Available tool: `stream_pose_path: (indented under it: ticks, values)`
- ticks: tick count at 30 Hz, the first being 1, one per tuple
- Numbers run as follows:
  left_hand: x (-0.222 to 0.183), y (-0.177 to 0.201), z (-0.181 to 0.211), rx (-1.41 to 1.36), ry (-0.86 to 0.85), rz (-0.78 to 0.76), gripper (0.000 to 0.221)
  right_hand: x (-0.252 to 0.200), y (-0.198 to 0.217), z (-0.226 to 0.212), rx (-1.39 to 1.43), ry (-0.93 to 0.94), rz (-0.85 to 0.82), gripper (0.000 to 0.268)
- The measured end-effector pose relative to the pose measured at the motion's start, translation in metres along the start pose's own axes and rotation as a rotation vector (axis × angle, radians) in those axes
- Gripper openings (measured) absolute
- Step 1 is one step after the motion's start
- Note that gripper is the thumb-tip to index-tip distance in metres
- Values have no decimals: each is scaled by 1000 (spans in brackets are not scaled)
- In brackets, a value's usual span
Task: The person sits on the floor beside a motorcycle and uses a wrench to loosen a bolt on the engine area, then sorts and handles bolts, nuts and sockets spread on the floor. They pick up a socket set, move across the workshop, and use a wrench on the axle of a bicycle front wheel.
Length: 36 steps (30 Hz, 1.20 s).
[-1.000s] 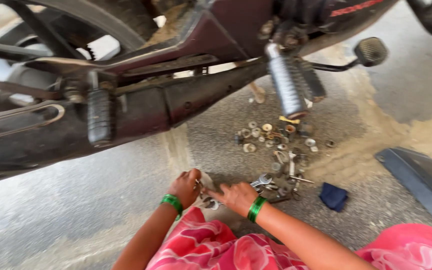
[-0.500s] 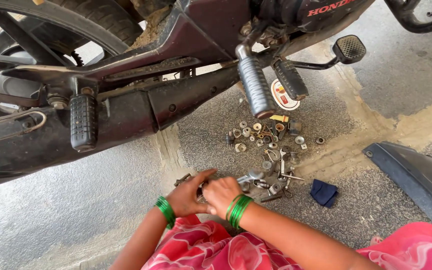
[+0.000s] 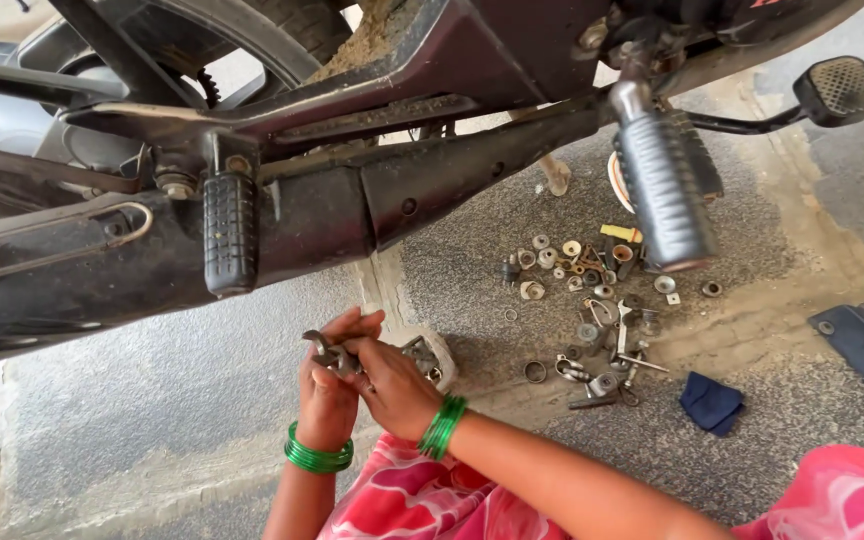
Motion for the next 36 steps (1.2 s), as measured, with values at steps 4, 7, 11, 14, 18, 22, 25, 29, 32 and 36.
stream_pose_path:
  ticks: [4, 7, 11, 14, 18, 22, 25, 29, 32, 36]
  values:
    - [-5, 31, -32, -56, 79, 77, 79, -3, -26, 49, -128, -59, -3, 23]
    - [-2, 43, -74, -43, 143, 105, 61, -15, -35, 98, -206, -109, 31, 29]
    - [-2, 66, -122, -35, 266, 219, 47, -29, -32, 116, -325, -189, 34, 21]
    - [9, 68, -127, 28, 364, 375, 32, -36, -12, 97, -425, -225, -23, 28]
    - [14, 74, -126, 252, 367, 418, 25, -70, 34, 79, -551, -8, -26, 59]
    - [5, 81, -130, 408, 313, 431, 23, -132, 96, 142, -974, -148, -561, 74]
    - [8, 61, -112, 467, 386, 475, 24, -149, 153, 150, -1152, -265, -893, 83]
    - [4, 61, -123, 487, 342, 466, 25, -154, 195, 155, -1222, -334, -1041, 86]
    - [11, 55, -119, 535, 371, 502, 26, -159, 211, 180, -1233, -397, -1056, 82]
    - [12, 53, -121, 556, 396, 525, 26, -170, 227, 222, -1306, -271, -850, 65]
Point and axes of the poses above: each hand's wrist, its own x-axis towards the middle knuckle, its own y-axis out of the back of the hand, z = x × y, the point moved 3 cm from there along x, towards the middle knuckle, and after that the axes turned 3 degrees about -z, right-handed, at the moved point
